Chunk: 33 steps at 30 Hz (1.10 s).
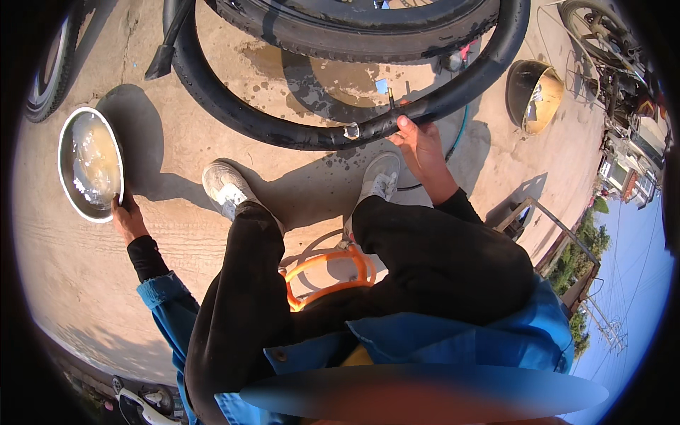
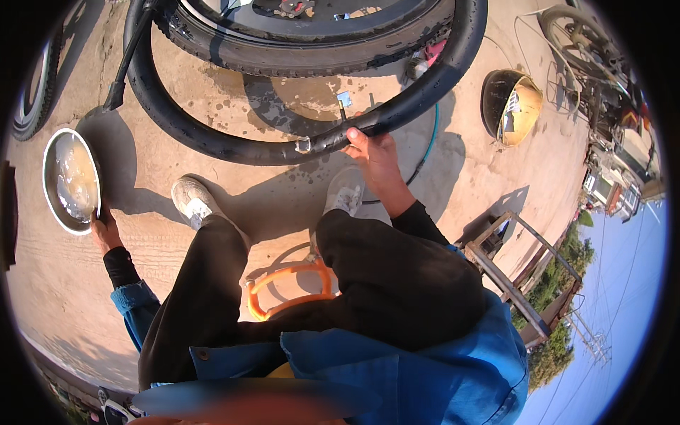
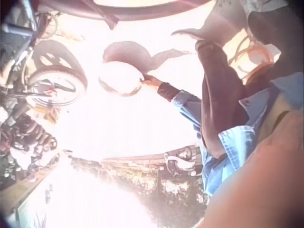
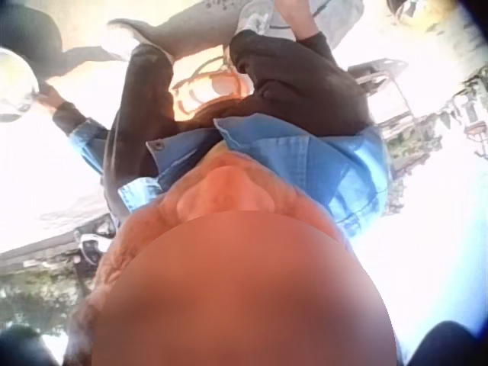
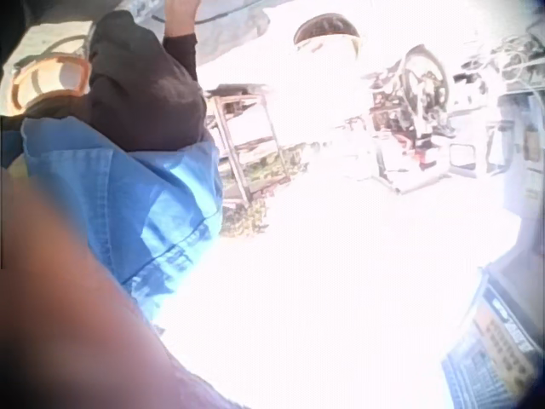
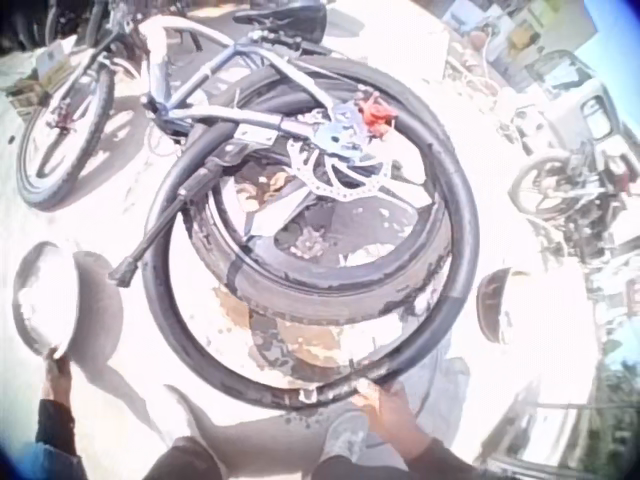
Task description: The person soaks a bicycle inner tube in a metal bowl of water to locate leaks, then installs the tube into the tire and rim, and secures the valve stem with a zip tie.
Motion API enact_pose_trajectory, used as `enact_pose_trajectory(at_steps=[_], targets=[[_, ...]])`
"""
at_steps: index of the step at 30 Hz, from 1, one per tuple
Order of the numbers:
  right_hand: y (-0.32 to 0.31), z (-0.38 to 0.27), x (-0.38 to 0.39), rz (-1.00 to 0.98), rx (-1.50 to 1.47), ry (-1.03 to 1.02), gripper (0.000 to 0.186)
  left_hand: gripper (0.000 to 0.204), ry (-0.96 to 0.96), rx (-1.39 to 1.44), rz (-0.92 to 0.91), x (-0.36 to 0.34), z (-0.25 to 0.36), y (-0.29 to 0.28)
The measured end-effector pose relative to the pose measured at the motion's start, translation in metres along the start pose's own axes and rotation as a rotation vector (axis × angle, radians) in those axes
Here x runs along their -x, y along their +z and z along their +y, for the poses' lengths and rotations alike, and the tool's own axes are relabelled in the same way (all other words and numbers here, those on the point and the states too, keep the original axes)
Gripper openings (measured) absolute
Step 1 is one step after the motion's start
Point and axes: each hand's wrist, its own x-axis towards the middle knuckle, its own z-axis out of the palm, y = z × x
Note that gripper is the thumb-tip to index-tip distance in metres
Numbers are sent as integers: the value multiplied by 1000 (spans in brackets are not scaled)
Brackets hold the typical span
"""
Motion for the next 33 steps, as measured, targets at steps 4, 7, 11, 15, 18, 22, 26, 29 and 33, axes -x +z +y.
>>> enact_pose_trajectory(at_steps=[4,7,11,15,18,22,26,29,33], targets=[[6,4,6,62,114,83,26,29,-74,157,-10,-3,-3,1],[6,1,7,23,172,82,23,33,-58,94,-71,-10,2,0],[-1,1,12,-52,120,119,32,58,-530,1213,46,-16,17,-7],[-49,13,25,-133,463,-54,39,73,-693,1277,46,8,38,-21],[-115,42,49,146,703,-74,24,76,-703,1146,177,39,53,-22],[-191,104,92,261,1502,102,20,56,-695,994,196,69,74,-26],[-240,147,196,425,1201,324,21,51,-505,957,163,53,119,-63],[-263,171,279,491,1125,439,21,48,-219,1009,157,26,184,-115],[-284,212,357,556,1036,523,22,30,225,1187,326,22,297,-200]])
